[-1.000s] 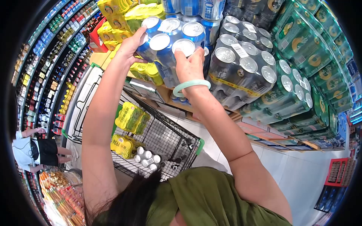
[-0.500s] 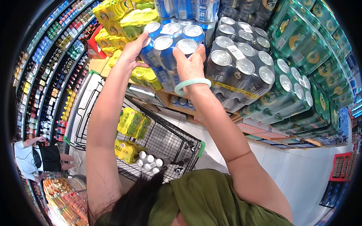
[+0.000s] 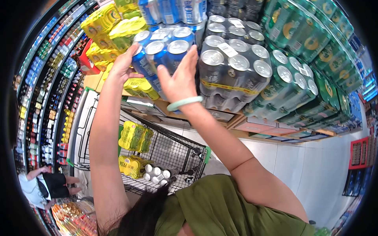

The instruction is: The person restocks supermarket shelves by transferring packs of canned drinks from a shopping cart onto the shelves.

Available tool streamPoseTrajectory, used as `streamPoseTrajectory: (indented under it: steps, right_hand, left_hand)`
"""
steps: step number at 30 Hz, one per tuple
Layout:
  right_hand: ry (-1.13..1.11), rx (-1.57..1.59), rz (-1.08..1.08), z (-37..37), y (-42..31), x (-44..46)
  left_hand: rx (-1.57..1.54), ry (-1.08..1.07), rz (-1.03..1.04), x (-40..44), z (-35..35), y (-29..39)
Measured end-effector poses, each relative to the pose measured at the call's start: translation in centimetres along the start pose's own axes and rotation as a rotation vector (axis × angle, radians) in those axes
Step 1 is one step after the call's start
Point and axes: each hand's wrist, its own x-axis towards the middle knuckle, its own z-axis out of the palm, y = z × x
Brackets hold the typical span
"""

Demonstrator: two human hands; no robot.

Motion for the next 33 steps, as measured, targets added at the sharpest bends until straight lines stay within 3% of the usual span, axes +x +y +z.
streamPoseTrajectory:
  steps: [5, 10, 33]
  right_hand:
    - [0.020, -0.200, -0.302, -1.4, -1.5, -4.1]
    - [-0.091, -0.251, -0.265, -0.4, 1.4, -4.2]
    - [-0.086, -0.074, -0.248, 0.2, 2.5, -1.8]
  left_hand:
    - [0.030, -0.018, 0.003, -0.1, 0.0, 0.2]
    - [0.046, -0.034, -0.010, 0.7, -0.3, -0.1]
    - [0.030, -0.030, 0.065, -0.1, -0.3, -0.6]
